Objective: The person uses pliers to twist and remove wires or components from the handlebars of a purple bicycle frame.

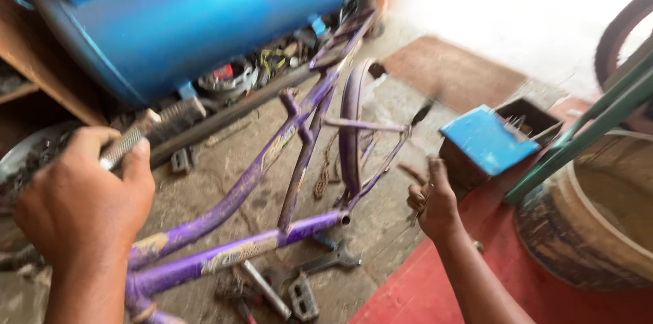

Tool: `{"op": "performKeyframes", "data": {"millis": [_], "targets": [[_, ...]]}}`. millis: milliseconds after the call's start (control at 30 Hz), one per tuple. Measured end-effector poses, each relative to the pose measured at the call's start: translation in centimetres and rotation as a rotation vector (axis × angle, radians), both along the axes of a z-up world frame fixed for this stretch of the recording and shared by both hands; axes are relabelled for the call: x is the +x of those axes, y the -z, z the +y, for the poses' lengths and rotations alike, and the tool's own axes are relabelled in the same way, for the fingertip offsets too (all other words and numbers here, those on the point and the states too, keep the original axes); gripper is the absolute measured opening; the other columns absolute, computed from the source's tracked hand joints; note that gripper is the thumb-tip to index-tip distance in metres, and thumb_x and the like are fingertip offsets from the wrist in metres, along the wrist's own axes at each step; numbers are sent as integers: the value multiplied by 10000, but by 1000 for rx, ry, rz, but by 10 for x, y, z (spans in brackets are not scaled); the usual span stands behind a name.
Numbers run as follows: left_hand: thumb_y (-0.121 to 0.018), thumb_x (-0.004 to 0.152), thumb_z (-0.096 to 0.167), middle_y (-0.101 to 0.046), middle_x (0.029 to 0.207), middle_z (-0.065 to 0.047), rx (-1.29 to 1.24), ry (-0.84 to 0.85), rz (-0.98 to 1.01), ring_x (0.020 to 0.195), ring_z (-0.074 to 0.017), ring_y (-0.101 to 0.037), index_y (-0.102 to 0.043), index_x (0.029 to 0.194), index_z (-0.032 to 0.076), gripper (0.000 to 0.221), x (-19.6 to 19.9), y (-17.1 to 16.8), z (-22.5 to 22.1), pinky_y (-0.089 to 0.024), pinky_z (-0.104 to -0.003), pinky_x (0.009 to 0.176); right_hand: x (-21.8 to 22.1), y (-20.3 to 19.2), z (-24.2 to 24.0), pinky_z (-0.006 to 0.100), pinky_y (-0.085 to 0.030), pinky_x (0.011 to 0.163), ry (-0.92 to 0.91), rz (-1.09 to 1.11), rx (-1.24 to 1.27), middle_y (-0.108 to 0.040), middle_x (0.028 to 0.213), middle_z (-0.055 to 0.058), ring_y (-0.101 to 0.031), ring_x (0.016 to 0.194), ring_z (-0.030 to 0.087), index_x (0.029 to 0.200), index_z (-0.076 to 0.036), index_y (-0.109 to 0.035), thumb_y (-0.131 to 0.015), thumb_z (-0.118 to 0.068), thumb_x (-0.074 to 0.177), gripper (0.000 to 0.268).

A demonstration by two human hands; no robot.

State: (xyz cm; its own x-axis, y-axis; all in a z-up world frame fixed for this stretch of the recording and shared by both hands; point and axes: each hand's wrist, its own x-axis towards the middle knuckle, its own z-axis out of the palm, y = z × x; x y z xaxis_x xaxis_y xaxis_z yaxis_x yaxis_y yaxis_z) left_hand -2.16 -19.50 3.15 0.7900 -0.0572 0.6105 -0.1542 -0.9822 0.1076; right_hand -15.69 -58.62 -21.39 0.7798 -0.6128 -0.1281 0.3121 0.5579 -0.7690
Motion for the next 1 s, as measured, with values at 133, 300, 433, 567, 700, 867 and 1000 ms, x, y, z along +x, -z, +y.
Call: {"op": "performKeyframes", "data": {"millis": [133, 300, 433, 567, 700, 867, 1000], "targets": [[-735, 940, 431, -762, 837, -83, -50, 34, 20, 724, -302, -730, -756, 1092, 200, 278, 2, 0, 3, -530, -405, 618, -6, -51, -3, 224, -353, 444, -150, -196, 170, -703, 1035, 92, -541, 629, 112, 1391, -68, -526, -427, -681, 883, 802], [-693, 970, 500, -775, 902, -95, -144, 18, 235, 803, -306, -742, -730, 1132, 226, 320, 3, -9, 4, -545, -436, 668, 26, -64, 20, 245, -315, 392, -261, -186, -245, -532, 713, 12, -427, 519, 88, 1220, -29, -597, -707, -332, 984, 400], [-701, 916, 494, -763, 914, -124, -177, 83, 191, 863, -364, -723, -716, 1109, 226, 331, -5, -16, 8, -559, -503, 694, 45, -76, 78, 241, -349, 419, -137, 101, -261, -519, 681, -22, -469, 549, 73, 1090, -28, -684, -679, -343, 964, 339], [-693, 911, 509, -742, 909, -180, -233, 237, 97, 862, -414, -715, -655, 1195, 163, 449, -12, -14, 20, -554, -540, 732, 77, -120, 111, 253, -364, 419, -57, -32, -178, -513, 678, -29, -470, 532, 82, 1029, -83, -663, -653, -332, 988, 253], [-717, 885, 531, -706, 982, -228, -251, 360, 73, 898, -435, -691, -634, 1222, 102, 552, -15, -16, 31, -542, -533, 717, 111, -195, 139, 232, -314, 365, -353, -74, -120, -579, 719, -17, -450, 492, 76, 1053, -105, -644, -583, -302, 1017, 209], [-790, 666, 674, -727, 1034, -171, -317, 403, 160, 980, -364, -699, -705, 1077, 117, 697, -38, -39, 64, -547, -487, 806, 90, -292, 197, 222, -333, 392, -365, -93, -206, -667, 936, 110, -671, 656, 161, 1239, 11, -610, -550, -94, 1015, 254], [-748, 572, 726, -775, 1019, -152, -410, 424, 384, 970, -323, -757, -712, 1132, 126, 822, -51, -57, 100, -577, -460, 833, 55, -326, 252, 226, -381, 411, -415, -150, -261, -719, 1076, 174, -757, 789, 224, 1253, 60, -572, -506, -56, 993, 293]]}}
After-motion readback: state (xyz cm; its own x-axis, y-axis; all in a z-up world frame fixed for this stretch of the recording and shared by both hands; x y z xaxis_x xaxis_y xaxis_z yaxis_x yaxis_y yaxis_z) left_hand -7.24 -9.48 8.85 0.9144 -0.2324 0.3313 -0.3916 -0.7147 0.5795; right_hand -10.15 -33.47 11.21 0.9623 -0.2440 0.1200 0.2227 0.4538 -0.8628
